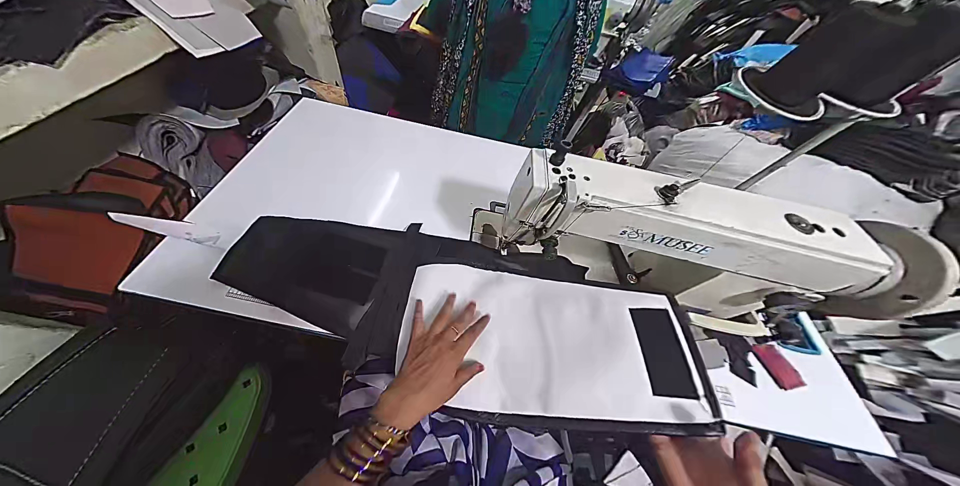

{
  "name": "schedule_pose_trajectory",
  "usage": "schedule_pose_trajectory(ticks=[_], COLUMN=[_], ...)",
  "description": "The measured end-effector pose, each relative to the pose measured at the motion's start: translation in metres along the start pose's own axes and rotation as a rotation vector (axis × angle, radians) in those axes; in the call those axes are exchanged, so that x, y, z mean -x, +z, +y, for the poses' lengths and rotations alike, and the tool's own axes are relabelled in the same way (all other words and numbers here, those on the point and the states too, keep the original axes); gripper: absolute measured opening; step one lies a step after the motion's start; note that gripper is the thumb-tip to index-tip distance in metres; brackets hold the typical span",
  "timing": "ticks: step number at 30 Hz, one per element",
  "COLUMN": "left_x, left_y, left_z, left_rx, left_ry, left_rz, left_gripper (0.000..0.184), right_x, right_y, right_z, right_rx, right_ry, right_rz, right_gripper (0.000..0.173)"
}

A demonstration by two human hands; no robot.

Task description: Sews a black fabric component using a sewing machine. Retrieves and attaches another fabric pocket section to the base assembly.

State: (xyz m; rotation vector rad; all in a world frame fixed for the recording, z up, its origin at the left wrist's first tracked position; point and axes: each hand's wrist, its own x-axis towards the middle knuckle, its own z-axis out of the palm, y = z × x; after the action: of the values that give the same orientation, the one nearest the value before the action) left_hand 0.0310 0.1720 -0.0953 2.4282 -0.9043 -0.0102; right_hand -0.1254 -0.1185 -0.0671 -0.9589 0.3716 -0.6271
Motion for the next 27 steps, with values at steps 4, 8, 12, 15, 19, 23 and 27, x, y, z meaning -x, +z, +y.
schedule_pose_trajectory(ticks=[4, 8, 12, 15, 19, 23, 27], left_x=[-0.019, -0.022, -0.019, -0.021, -0.03, -0.034, -0.032], left_y=[0.009, -0.01, 0.0, 0.003, -0.009, -0.006, -0.007], left_z=[-0.009, -0.03, -0.036, -0.038, -0.055, -0.062, -0.064], left_rx=[0.064, 0.584, 0.347, 0.058, 0.055, 0.119, 0.162], left_ry=[0.0, -0.025, -0.071, 0.005, 0.026, -0.001, -0.062], left_rz=[-0.115, 0.006, 0.141, 0.149, 0.056, 0.074, 0.141], left_gripper=[0.067, 0.065, 0.053, 0.053, 0.046, 0.049, 0.064], right_x=[0.034, 0.025, 0.022, 0.007, -0.027, -0.013, -0.023], right_y=[0.063, 0.111, 0.124, 0.104, 0.085, 0.118, 0.11], right_z=[0.047, 0.087, 0.116, 0.087, 0.069, 0.07, 0.075], right_rx=[0.6, 1.418, 1.645, 1.503, 1.692, 1.33, 0.722], right_ry=[-0.453, -0.847, -0.801, -0.614, -0.471, -0.16, 0.141], right_rz=[0.014, -0.574, -0.803, -0.839, -0.381, -0.39, -0.402], right_gripper=[0.076, 0.051, 0.063, 0.072, 0.1, 0.095, 0.109])
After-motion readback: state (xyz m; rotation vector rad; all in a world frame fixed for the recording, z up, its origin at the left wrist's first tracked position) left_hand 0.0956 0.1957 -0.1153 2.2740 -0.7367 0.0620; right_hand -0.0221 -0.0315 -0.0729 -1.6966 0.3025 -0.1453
